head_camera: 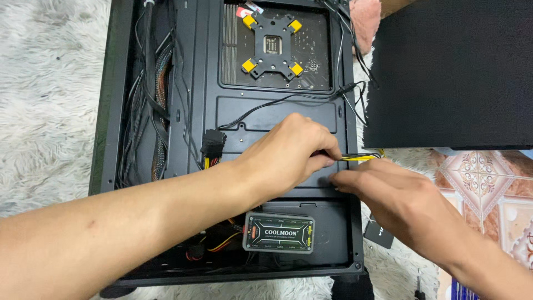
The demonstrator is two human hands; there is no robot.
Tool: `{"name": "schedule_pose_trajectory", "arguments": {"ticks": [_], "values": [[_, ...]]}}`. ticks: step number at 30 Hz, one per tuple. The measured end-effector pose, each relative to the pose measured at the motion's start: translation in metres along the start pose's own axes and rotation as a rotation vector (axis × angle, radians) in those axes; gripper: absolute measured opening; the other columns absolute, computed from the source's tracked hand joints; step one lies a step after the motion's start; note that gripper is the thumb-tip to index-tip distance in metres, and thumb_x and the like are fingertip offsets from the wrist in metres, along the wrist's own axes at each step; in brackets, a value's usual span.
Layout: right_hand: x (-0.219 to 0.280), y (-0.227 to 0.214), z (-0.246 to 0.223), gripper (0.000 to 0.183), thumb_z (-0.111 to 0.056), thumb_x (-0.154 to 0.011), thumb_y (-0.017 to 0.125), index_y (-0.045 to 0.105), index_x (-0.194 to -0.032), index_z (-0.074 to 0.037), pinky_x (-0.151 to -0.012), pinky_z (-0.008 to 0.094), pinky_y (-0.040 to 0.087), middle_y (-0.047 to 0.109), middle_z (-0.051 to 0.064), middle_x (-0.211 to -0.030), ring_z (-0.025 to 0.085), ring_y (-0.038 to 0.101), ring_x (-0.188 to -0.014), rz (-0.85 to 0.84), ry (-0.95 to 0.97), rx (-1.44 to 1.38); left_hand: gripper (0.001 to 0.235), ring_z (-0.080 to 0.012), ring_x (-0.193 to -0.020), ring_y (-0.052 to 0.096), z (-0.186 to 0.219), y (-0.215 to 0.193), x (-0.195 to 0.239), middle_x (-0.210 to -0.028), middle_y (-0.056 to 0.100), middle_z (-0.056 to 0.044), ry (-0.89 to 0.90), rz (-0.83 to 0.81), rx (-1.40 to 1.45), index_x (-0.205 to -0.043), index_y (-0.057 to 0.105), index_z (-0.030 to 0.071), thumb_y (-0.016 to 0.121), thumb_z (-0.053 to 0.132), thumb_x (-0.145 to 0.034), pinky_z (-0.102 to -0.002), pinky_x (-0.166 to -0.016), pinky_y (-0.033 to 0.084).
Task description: The person organizes and secures power supply cables inside a computer case using zip ties. They route the cables along the back panel and tighten the ties to keep the wiring neat.
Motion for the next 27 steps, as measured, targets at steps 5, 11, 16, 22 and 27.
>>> {"name": "schedule_pose_trajectory", "arguments": {"ticks": [5, 11, 16, 22, 27], "values": [[0.002, 0.002, -0.006, 0.022, -0.011, -0.092, 0.07, 0.071, -0.114, -0.008, -0.081, 0.026, 0.058, 0.078, 0.001, -0.099, 0.012, 0.075, -0.085, 0.211, 0.082, 0.068, 0.011, -0.0277, -0.081, 0.073, 0.006, -0.005, 0.0, -0.085, 0.078, -0.006, -0.09, -0.022, 0.029, -0.096, 0.077, 0.013, 0.074, 0.01, -0.086, -0.039, -0.072, 0.054], [-0.008, -0.011, -0.015, 0.032, -0.016, -0.084, 0.079, 0.075, -0.115, -0.015, -0.076, 0.022, 0.058, 0.085, -0.005, -0.096, 0.004, 0.078, -0.08, 0.176, 0.479, -0.049, 0.01, -0.0258, -0.079, 0.073, 0.004, -0.004, 0.0, -0.082, 0.078, -0.006, -0.122, -0.035, 0.04, -0.094, 0.078, 0.014, 0.075, 0.011, -0.085, -0.037, -0.07, 0.054], [-0.001, -0.002, -0.002, 0.033, 0.008, -0.077, 0.082, 0.077, -0.109, 0.002, -0.083, 0.025, 0.061, 0.083, 0.016, -0.083, 0.018, 0.077, -0.08, 0.269, 0.937, -0.593, 0.011, -0.0238, -0.08, 0.074, 0.006, -0.006, -0.001, -0.084, 0.078, -0.005, -0.197, -0.065, 0.03, -0.094, 0.079, 0.016, 0.077, 0.013, -0.085, -0.036, -0.072, 0.057], [0.029, 0.028, 0.015, 0.019, 0.018, -0.081, 0.074, 0.068, -0.097, 0.01, -0.064, 0.04, 0.058, 0.079, 0.03, -0.086, 0.033, 0.07, -0.068, 0.525, 1.017, -0.97, 0.009, -0.0249, -0.078, 0.074, 0.006, -0.008, 0.001, -0.083, 0.078, -0.006, -0.148, -0.039, 0.058, -0.093, 0.078, 0.014, 0.075, 0.012, -0.085, -0.036, -0.071, 0.056], [0.03, 0.047, 0.007, 0.017, 0.013, -0.078, 0.081, 0.071, -0.089, 0.006, -0.088, 0.03, 0.056, 0.079, 0.022, -0.081, 0.022, 0.074, -0.082, 0.716, 1.063, -0.906, 0.008, -0.0239, -0.082, 0.072, 0.008, -0.01, -0.001, -0.086, 0.077, -0.003, -0.098, -0.049, 0.064, -0.095, 0.078, 0.013, 0.074, 0.011, -0.088, -0.036, -0.074, 0.054]]}}
Point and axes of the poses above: each hand's wrist, its own x-axis away from the middle knuckle, its own y-axis out of the palm, z = x × y, the point moved 2 cm from there along -x, towards the middle knuckle
